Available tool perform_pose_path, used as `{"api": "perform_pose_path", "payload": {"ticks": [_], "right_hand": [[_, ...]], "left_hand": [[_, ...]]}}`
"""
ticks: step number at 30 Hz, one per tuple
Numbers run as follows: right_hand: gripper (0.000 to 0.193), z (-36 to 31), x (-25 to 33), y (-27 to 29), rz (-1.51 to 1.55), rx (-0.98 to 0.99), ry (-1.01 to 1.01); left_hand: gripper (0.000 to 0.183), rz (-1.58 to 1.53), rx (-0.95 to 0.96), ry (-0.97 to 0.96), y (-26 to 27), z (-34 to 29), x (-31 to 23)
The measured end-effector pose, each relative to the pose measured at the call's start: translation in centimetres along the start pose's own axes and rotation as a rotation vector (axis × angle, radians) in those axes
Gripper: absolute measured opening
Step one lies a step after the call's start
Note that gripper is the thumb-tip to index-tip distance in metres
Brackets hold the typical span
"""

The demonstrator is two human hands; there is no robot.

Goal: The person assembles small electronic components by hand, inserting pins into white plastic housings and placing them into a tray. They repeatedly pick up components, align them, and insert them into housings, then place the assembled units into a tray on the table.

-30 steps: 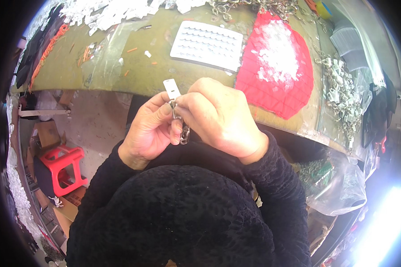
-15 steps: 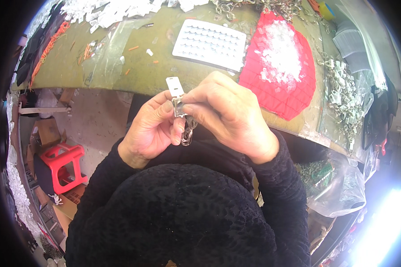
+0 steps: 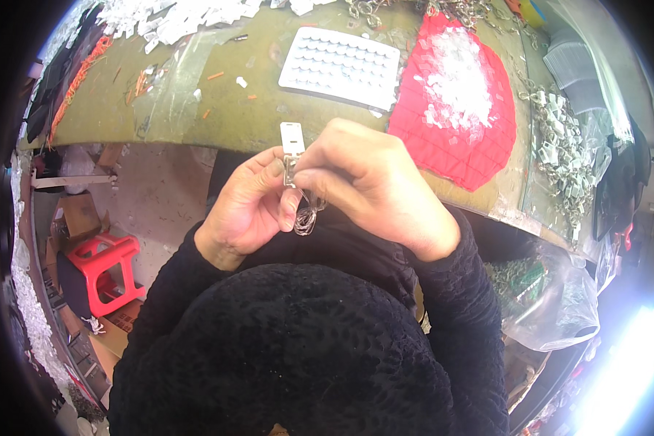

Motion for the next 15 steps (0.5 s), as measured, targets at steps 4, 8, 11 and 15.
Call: {"api": "perform_pose_path", "payload": {"ticks": [4, 8, 11, 15], "right_hand": [[0.013, -0.06, 0.06, 0.16, -0.032, -0.096, 0.047], [0.015, 0.15, -0.36, -0.33, -0.025, -0.067, 0.052], [0.016, 0.26, -0.63, -0.45, -0.01, -0.049, 0.018], [0.018, 0.19, -0.8, -0.58, -0.057, -0.071, 0.041]], "left_hand": [[0.025, 0.048, -0.085, -0.008, -0.28, -0.08, -0.29], [0.025, 0.042, -0.077, 0.008, -0.37, -0.15, -0.18], [0.025, 0.061, -0.071, 0.01, -0.21, -0.23, -0.1], [0.024, 0.075, -0.072, -0.009, -0.12, -0.25, -0.02]]}}
Point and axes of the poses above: each hand's wrist, its own z-axis towards the middle knuckle, its own y-axis out of the back of the hand, x = y × z, the point moved 1 cm from there along z, towards the middle knuckle, and after that the axes turned 14 degrees about z, right-handed, at the moved point
